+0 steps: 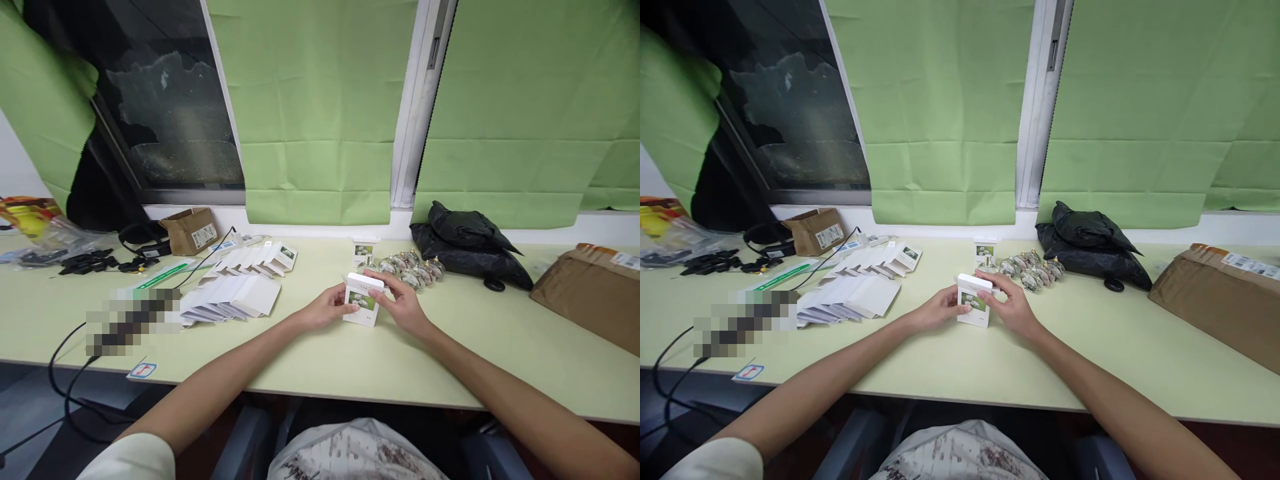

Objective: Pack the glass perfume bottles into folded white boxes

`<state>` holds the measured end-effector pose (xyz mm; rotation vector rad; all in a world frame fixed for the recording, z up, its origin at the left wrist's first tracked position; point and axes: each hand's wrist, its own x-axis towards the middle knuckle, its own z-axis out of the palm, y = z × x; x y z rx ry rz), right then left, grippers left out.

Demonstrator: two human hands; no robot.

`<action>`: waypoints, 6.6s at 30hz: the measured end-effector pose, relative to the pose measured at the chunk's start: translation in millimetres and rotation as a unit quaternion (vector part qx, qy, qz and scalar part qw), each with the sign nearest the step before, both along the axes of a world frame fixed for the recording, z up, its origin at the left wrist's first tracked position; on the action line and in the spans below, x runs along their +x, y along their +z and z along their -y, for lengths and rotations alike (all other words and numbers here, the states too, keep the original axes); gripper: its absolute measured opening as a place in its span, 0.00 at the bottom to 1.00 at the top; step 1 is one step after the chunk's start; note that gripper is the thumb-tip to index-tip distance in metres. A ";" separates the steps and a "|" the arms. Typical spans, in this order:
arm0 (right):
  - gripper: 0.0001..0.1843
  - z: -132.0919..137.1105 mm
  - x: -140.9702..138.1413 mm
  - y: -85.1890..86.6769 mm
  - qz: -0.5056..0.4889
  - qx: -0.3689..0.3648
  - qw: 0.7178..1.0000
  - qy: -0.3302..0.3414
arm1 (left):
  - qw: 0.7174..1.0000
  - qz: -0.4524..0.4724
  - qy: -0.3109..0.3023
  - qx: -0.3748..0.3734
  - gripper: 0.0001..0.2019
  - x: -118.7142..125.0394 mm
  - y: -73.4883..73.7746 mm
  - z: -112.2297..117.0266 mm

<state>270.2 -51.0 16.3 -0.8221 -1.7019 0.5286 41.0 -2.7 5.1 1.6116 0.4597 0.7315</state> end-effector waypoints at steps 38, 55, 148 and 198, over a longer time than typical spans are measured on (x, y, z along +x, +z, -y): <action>0.13 -0.9 1.0 -4.6 0.050 0.000 0.999 0.012 | 1.000 -0.016 0.006 0.017 0.27 -0.3 -4.4 -2.7; 0.14 -0.9 0.1 -5.2 0.033 -0.010 0.999 0.026 | 0.999 -0.021 0.030 0.022 0.26 0.0 -4.4 -1.1; 0.23 8.7 -8.6 -0.7 0.156 0.165 0.973 -0.039 | 0.843 -0.219 0.173 0.460 0.12 -17.9 6.9 0.9; 0.22 8.6 -6.1 -2.0 0.164 0.142 0.976 -0.033 | 0.852 -0.202 0.178 0.448 0.12 -14.5 6.1 1.5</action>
